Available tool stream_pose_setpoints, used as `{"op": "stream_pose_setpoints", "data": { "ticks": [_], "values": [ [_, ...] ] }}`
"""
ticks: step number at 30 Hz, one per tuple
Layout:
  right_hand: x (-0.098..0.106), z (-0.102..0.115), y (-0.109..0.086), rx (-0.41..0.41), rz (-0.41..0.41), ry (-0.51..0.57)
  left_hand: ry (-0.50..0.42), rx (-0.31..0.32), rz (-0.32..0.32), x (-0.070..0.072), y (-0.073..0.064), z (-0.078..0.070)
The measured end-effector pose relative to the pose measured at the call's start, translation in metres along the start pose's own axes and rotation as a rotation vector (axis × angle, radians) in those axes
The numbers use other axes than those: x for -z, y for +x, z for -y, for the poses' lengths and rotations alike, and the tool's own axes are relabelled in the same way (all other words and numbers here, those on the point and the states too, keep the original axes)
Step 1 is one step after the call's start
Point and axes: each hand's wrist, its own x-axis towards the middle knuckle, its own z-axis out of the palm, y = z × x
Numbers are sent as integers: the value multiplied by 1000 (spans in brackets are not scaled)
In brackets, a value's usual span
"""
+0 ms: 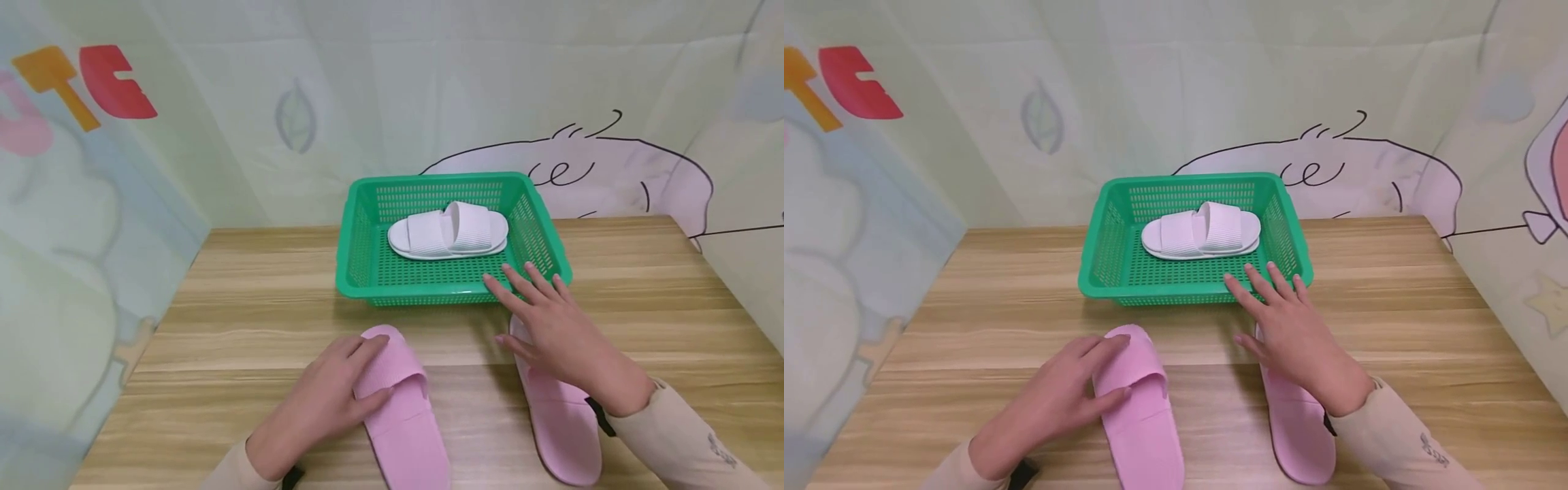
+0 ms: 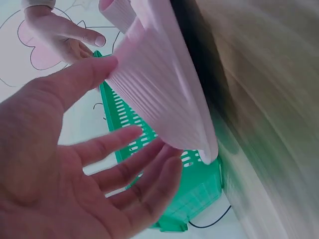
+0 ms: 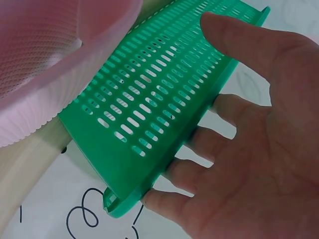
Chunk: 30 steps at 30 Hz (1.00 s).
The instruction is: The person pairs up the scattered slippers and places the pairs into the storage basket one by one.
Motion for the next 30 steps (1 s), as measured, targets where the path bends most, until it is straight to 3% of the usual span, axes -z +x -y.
{"op": "stream_pose_setpoints", "data": {
  "ticks": [6,12,15,24,30],
  "values": [
    [1,0,0,-8,9,-11,-12,193,-47,3,-7,-3],
    [1,1,0,-13,13,-10,11,315,-95,2,-9,-6],
    [0,2,1,-14,15,-7,16,368,-81,1,-11,-8],
    [-1,2,1,-15,10,-26,5,432,47,-2,-14,-17],
    [-3,2,2,-12,-3,-22,-4,442,80,-5,-14,-19]
  ]
}}
